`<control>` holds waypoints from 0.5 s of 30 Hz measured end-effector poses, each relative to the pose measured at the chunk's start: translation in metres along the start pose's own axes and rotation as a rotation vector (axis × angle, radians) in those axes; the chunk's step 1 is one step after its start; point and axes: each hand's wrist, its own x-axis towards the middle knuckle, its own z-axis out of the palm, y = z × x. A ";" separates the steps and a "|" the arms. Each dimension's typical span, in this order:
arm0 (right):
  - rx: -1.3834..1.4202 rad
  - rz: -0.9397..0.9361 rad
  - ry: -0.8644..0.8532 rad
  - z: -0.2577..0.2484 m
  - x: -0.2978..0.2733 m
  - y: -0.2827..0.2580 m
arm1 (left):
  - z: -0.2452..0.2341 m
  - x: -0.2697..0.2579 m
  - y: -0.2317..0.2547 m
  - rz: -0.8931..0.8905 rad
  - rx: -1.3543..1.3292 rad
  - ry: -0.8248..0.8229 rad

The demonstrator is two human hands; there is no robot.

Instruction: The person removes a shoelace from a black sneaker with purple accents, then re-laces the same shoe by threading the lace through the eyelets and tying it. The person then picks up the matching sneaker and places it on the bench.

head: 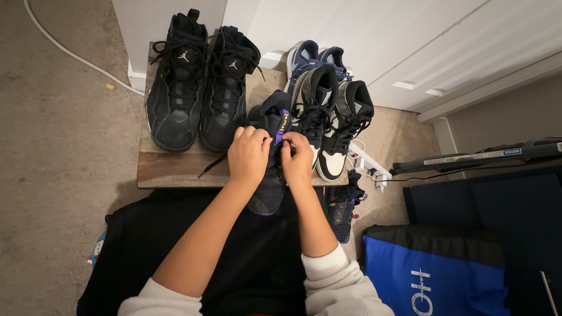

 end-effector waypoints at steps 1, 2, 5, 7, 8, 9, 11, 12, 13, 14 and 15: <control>-0.036 -0.005 -0.009 -0.001 0.001 -0.003 | 0.001 0.000 -0.001 -0.017 -0.005 -0.002; -0.072 -0.008 -0.019 -0.002 0.000 -0.006 | 0.002 0.000 -0.002 -0.026 -0.013 0.012; -0.077 0.004 -0.049 -0.004 0.001 -0.012 | 0.004 0.001 -0.004 -0.037 -0.028 0.042; -0.070 -0.019 -0.061 -0.006 0.003 -0.014 | 0.005 0.000 -0.006 -0.028 -0.027 0.044; -0.065 -0.030 -0.065 -0.006 0.003 -0.014 | 0.006 0.000 -0.007 -0.030 -0.030 0.042; -0.063 -0.027 -0.056 -0.006 0.004 -0.014 | 0.006 0.000 -0.007 -0.033 -0.032 0.040; -0.061 -0.020 -0.036 -0.005 0.004 -0.013 | 0.007 -0.001 -0.007 -0.034 -0.037 0.040; -0.060 -0.016 -0.028 -0.005 0.004 -0.012 | 0.006 0.000 -0.008 -0.030 -0.036 0.043; -0.058 -0.012 -0.020 -0.004 0.003 -0.011 | 0.006 0.001 -0.008 -0.027 -0.036 0.047; -0.057 -0.007 -0.013 -0.004 0.002 -0.010 | 0.006 0.000 -0.008 -0.019 -0.037 0.038; -0.051 -0.012 -0.011 -0.003 0.002 -0.009 | 0.005 0.000 -0.009 -0.010 -0.039 0.028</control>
